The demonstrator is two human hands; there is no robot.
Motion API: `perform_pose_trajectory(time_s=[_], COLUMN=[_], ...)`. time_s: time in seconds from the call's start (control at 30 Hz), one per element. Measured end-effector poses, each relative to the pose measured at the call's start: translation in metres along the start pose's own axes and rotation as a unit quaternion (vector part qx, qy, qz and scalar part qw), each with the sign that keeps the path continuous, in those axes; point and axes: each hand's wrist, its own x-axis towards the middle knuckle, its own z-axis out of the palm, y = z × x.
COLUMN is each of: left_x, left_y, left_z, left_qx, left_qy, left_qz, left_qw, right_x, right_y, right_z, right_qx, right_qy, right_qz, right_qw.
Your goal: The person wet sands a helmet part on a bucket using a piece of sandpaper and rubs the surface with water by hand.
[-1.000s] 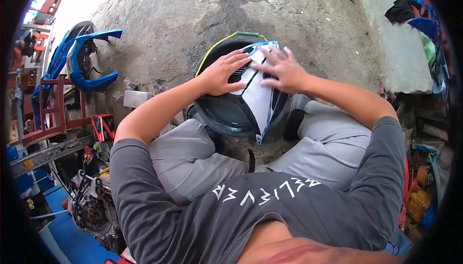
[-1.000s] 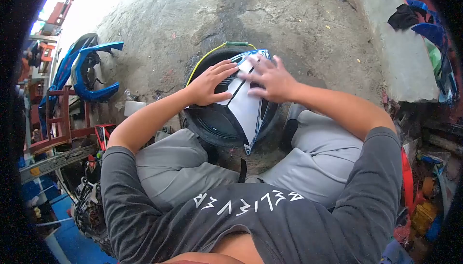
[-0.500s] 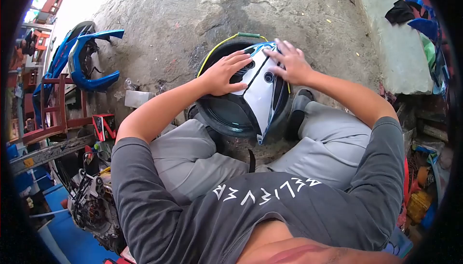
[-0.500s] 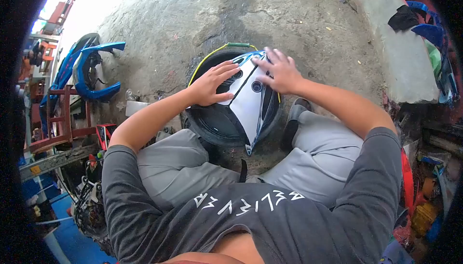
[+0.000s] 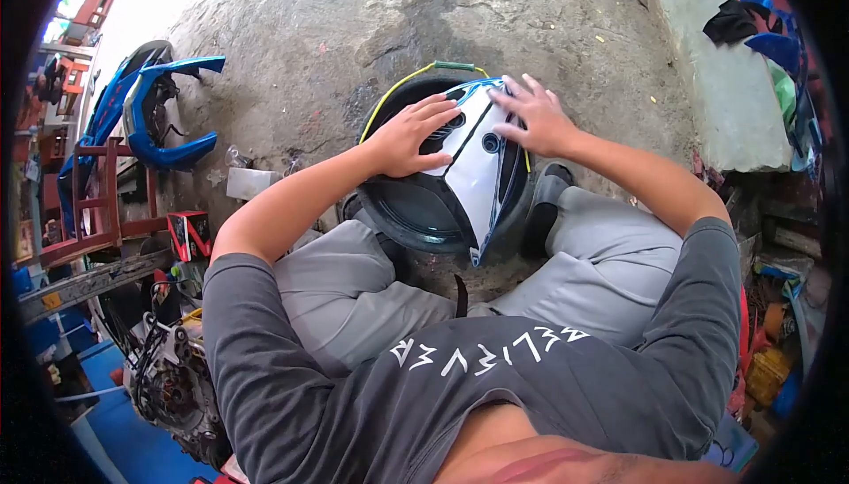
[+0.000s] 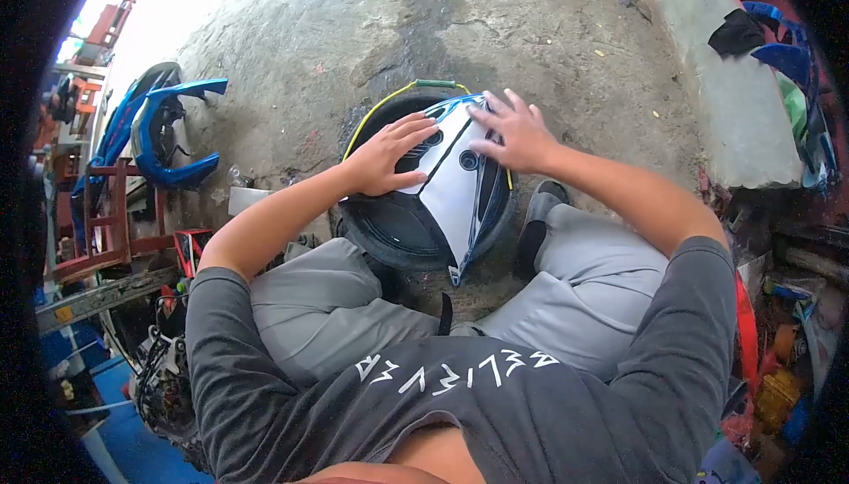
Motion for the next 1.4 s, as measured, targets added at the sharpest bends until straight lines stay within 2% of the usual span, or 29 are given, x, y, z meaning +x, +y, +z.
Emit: perform_pose_trajectory(time_s=[0.1, 0.2, 0.23, 0.33, 0.5, 0.6, 0.63, 0.73, 0.87, 0.9, 1.0, 1.03, 1.13, 1.17, 1.27, 1.4], left_x=[0.000, -0.001, 0.000, 0.000, 0.001, -0.001, 0.000, 0.000, 0.001, 0.000, -0.001, 0.000, 0.000, 0.000, 0.000, -0.002], left_y=[-0.001, 0.001, 0.003, 0.002, -0.001, 0.001, 0.003, 0.000, -0.001, -0.001, 0.002, 0.004, 0.001, 0.001, 0.000, 0.000], left_z=[0.001, 0.001, 0.000, -0.001, 0.001, 0.001, -0.001, 0.002, 0.002, 0.002, 0.001, -0.001, 0.000, -0.001, -0.001, 0.002], left_qx=[0.003, 0.005, 0.004, 0.004, -0.001, 0.003, 0.007, 0.010, 0.001, 0.000, 0.002, 0.005, 0.010, 0.005, -0.004, 0.005], left_qy=[0.003, -0.001, -0.002, -0.004, 0.007, 0.000, -0.002, 0.012, 0.011, 0.009, 0.000, -0.001, -0.007, -0.005, 0.001, 0.002], left_qz=[-0.002, -0.010, -0.010, -0.009, 0.002, -0.007, -0.009, -0.003, 0.002, 0.001, -0.011, -0.014, -0.011, -0.007, 0.000, -0.009], left_qw=[1.000, 1.000, 1.000, 1.000, 1.000, 1.000, 1.000, 1.000, 1.000, 1.000, 1.000, 1.000, 1.000, 1.000, 1.000, 1.000], right_x=[-0.012, -0.006, -0.002, 0.009, -0.014, -0.009, -0.004, 0.008, -0.003, -0.009, -0.008, -0.004, 0.007, 0.007, -0.004, -0.004], right_y=[-0.020, -0.021, -0.014, 0.003, -0.037, -0.034, -0.024, 0.000, -0.031, -0.039, -0.043, -0.036, 0.000, 0.002, -0.018, -0.038], right_z=[0.007, 0.006, 0.004, 0.000, 0.006, -0.001, 0.001, 0.001, -0.007, -0.004, -0.005, -0.010, 0.000, -0.006, -0.004, -0.006], right_qx=[-0.018, -0.016, -0.027, 0.080, 0.024, -0.008, -0.025, 0.009, 0.001, -0.023, -0.054, -0.080, -0.065, -0.081, -0.052, -0.044], right_qy=[-0.017, -0.049, -0.038, -0.033, -0.052, -0.065, -0.045, -0.026, -0.057, -0.056, -0.041, -0.035, -0.006, -0.020, -0.019, -0.028], right_qz=[-0.111, -0.097, -0.076, 0.099, -0.063, -0.094, -0.085, 0.040, -0.038, -0.097, -0.131, -0.125, 0.008, 0.015, -0.026, -0.140], right_qw=[0.993, 0.994, 0.996, 0.991, 0.996, 0.993, 0.995, 0.999, 0.998, 0.993, 0.989, 0.988, 0.998, 0.996, 0.998, 0.989])
